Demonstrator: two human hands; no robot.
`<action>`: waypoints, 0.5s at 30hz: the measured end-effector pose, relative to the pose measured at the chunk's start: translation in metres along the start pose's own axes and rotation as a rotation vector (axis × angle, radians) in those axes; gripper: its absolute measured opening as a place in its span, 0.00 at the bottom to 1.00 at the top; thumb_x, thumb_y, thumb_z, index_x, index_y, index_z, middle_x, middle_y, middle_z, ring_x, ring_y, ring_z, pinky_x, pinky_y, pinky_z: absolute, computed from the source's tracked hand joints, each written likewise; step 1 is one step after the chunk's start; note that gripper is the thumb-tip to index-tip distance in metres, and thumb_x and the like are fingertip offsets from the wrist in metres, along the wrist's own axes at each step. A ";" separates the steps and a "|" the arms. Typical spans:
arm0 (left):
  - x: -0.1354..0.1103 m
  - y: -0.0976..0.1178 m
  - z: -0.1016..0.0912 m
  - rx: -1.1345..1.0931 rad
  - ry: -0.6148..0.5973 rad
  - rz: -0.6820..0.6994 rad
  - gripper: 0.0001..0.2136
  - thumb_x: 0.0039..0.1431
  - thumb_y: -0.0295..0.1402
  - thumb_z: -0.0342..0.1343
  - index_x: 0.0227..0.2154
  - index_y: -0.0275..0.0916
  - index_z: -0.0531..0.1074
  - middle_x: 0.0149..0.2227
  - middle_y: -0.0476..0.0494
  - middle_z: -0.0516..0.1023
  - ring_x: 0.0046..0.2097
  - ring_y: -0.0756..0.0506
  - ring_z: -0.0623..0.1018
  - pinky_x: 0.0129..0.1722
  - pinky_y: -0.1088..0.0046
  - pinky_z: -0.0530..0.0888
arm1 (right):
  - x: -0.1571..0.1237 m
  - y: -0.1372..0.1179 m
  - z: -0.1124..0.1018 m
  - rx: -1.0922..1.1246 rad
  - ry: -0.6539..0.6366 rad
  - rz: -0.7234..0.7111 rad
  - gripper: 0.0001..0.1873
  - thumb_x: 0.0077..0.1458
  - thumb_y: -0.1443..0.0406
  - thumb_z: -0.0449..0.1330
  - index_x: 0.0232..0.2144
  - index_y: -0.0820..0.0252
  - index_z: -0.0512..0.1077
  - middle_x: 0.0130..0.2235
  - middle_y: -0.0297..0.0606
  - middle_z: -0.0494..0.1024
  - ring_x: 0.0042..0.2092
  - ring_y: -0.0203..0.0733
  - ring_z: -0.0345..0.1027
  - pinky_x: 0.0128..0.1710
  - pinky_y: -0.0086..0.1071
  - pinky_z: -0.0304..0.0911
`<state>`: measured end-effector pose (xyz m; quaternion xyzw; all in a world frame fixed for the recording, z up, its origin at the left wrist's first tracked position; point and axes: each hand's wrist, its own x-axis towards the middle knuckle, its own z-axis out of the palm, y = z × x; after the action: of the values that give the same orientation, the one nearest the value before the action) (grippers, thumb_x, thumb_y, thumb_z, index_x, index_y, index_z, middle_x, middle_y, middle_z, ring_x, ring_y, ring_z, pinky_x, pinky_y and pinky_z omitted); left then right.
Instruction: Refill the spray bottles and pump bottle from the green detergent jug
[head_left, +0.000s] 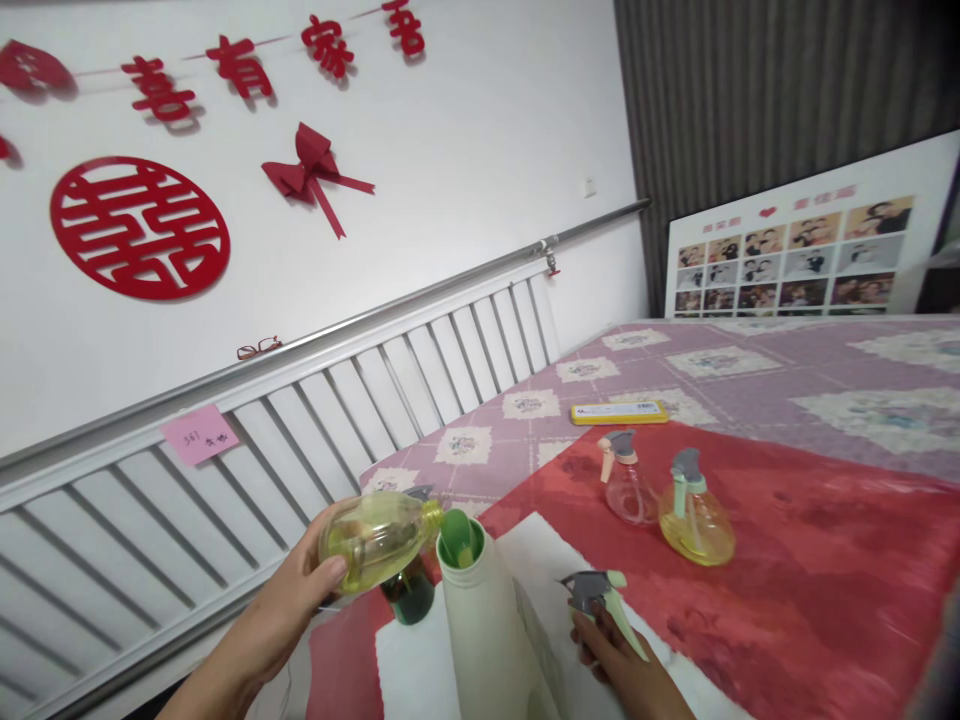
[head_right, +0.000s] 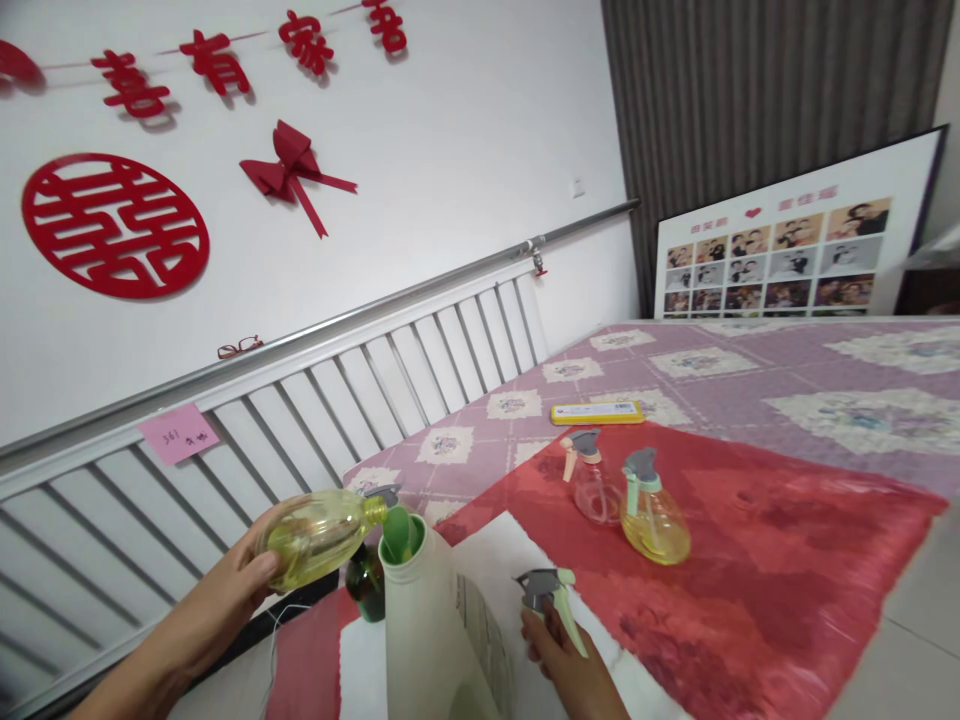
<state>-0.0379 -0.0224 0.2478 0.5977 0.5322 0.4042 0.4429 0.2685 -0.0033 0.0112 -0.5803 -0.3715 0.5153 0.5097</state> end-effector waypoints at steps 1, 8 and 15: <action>0.001 0.001 -0.001 0.006 0.005 0.000 0.41 0.44 0.57 0.61 0.60 0.48 0.57 0.58 0.40 0.69 0.55 0.35 0.71 0.52 0.60 0.70 | -0.001 0.000 0.000 -0.002 0.015 -0.001 0.20 0.43 0.48 0.57 0.31 0.56 0.71 0.26 0.33 0.76 0.28 0.38 0.68 0.28 0.29 0.61; 0.004 0.007 -0.004 0.069 -0.011 0.025 0.40 0.45 0.56 0.60 0.59 0.45 0.57 0.59 0.39 0.68 0.57 0.34 0.70 0.53 0.59 0.70 | -0.004 -0.002 0.003 -0.027 0.058 -0.022 0.19 0.44 0.47 0.56 0.28 0.55 0.72 0.23 0.31 0.74 0.26 0.38 0.67 0.27 0.29 0.60; 0.004 0.009 -0.004 0.031 -0.053 0.031 0.37 0.48 0.52 0.61 0.60 0.47 0.57 0.60 0.42 0.67 0.58 0.36 0.69 0.57 0.60 0.68 | -0.004 -0.005 0.003 -0.020 0.048 -0.040 0.18 0.43 0.48 0.56 0.25 0.54 0.71 0.23 0.32 0.74 0.25 0.38 0.67 0.26 0.29 0.60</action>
<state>-0.0387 -0.0182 0.2580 0.6231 0.5172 0.3869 0.4411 0.2654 -0.0058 0.0173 -0.5899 -0.3760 0.4871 0.5228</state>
